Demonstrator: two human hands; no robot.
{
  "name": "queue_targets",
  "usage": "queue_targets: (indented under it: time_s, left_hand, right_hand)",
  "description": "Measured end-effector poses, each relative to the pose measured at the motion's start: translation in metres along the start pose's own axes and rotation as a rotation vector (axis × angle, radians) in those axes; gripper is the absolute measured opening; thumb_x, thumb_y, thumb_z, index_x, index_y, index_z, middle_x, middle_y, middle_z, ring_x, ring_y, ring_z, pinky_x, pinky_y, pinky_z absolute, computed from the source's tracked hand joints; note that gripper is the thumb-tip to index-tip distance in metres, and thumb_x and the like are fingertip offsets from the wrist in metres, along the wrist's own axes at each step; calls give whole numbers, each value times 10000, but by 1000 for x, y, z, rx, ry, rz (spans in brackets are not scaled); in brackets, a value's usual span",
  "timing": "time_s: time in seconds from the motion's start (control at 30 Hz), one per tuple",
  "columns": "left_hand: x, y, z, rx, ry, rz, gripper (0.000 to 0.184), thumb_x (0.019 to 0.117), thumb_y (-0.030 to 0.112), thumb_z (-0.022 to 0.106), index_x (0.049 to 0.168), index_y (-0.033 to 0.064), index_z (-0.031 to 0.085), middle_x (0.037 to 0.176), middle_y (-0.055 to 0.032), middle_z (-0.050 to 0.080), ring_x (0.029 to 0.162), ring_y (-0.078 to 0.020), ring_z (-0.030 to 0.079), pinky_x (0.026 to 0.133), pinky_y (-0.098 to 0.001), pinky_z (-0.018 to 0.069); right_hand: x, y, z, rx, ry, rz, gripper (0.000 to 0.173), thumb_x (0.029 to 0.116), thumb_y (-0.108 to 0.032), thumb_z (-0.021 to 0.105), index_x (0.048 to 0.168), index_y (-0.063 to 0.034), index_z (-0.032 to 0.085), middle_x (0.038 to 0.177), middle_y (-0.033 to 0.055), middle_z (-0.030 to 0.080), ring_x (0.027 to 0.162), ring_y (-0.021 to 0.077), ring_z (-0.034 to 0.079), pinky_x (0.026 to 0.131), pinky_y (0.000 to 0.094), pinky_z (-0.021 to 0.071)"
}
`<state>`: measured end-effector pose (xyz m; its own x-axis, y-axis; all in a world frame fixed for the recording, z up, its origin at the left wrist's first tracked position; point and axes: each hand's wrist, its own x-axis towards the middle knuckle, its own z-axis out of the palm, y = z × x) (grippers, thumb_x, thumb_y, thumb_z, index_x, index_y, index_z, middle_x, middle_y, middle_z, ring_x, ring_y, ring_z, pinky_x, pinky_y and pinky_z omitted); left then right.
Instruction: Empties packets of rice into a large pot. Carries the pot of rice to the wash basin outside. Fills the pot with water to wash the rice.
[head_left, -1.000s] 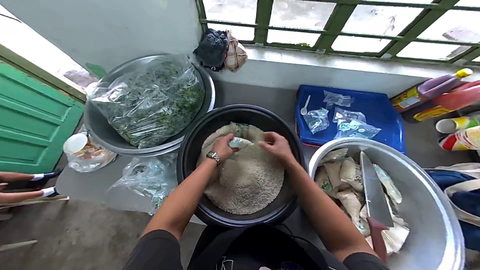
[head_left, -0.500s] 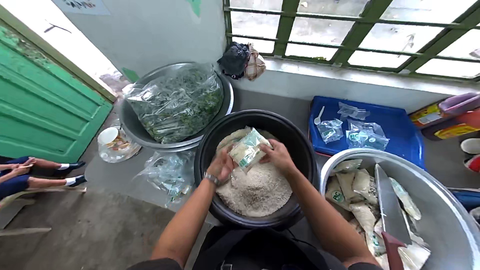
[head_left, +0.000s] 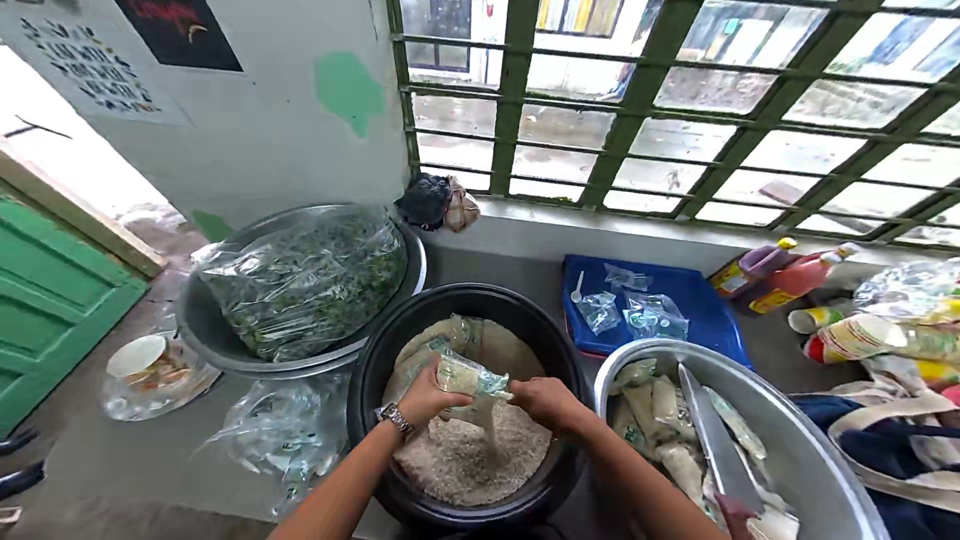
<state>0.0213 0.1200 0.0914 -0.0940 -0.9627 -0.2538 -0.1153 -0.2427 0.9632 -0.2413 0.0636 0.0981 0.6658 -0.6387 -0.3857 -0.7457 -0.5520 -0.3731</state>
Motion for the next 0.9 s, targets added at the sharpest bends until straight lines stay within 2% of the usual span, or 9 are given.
queue_targets:
  time_s: [0.17, 0.3, 0.37, 0.5, 0.57, 0.67, 0.73, 0.83, 0.9]
  left_hand:
    - [-10, -7, -16, 180, -34, -1, 775, 687, 73, 924, 1361, 5, 549, 1174, -117, 721, 1020, -171, 729, 882, -368, 625]
    - [-17, -11, -19, 331, -101, 34, 803, 725, 131, 922, 1411, -32, 537, 1307, -200, 661, 1220, -255, 647, 1089, -435, 509]
    - [-10, -8, -14, 357, -128, 104, 710, 768, 133, 903, 1372, -37, 571, 1288, -218, 665, 1214, -286, 647, 1093, -471, 499]
    - [-7, 17, -10, 342, -96, 172, 540, 877, 181, 828, 1324, -34, 614, 1220, -207, 696, 1148, -263, 675, 1054, -461, 520]
    - [-8, 33, -12, 386, -77, 179, 513, 941, 249, 769, 1349, -16, 608, 1231, -206, 693, 1155, -272, 675, 1057, -481, 515]
    - [-14, 55, -17, 562, -70, 174, 487, 976, 320, 720, 1347, 19, 628, 1209, -208, 707, 1143, -314, 684, 1040, -545, 510]
    - [-17, 79, -19, 675, -91, 140, 509, 988, 352, 701, 1388, 51, 609, 1245, -208, 694, 1178, -328, 667, 1054, -556, 495]
    - [-19, 94, -15, 783, -140, 93, 504, 1007, 357, 679, 1416, 74, 596, 1246, -211, 692, 1171, -348, 665, 1040, -580, 490]
    - [-15, 99, -17, 843, -140, 142, 456, 1003, 351, 688, 1373, 91, 625, 1142, -194, 723, 1065, -347, 700, 952, -594, 530]
  right_hand:
    - [-15, 14, -10, -75, -58, 172, 302, 1082, -226, 490, 1210, -14, 663, 1173, 256, 699, 1167, 478, 639, 965, 673, 486]
    - [-5, 11, 7, 13, -157, 204, 395, 1078, -276, 523, 1437, -113, 548, 1174, 275, 701, 1124, 495, 664, 954, 690, 499]
    - [7, 15, 17, 146, -138, 206, 455, 1060, -304, 567, 1471, -127, 481, 1093, 260, 711, 1034, 466, 695, 921, 665, 528]
    - [-5, 15, 8, 290, 212, 67, 296, 1022, -240, 609, 1191, 2, 635, 825, 216, 700, 784, 406, 709, 765, 641, 554]
    - [-7, 12, 7, 356, 431, -9, 310, 952, -158, 663, 1214, 7, 660, 810, 206, 706, 737, 384, 705, 719, 628, 561]
    - [-6, 6, 1, 387, 292, 55, 566, 913, -78, 730, 1450, -71, 549, 1047, 246, 732, 921, 423, 725, 870, 646, 563]
    - [-8, 2, -6, 444, 316, 59, 649, 914, -120, 723, 1513, -91, 475, 973, 229, 721, 748, 357, 711, 709, 576, 592]
    - [-10, -7, -2, 493, 60, 107, 868, 920, -141, 768, 1629, -153, 268, 1203, 264, 677, 843, 390, 727, 758, 587, 601]
    - [-8, -10, -3, 654, 97, 165, 771, 977, -59, 662, 1624, -131, 250, 1303, 223, 640, 841, 331, 742, 719, 514, 638]
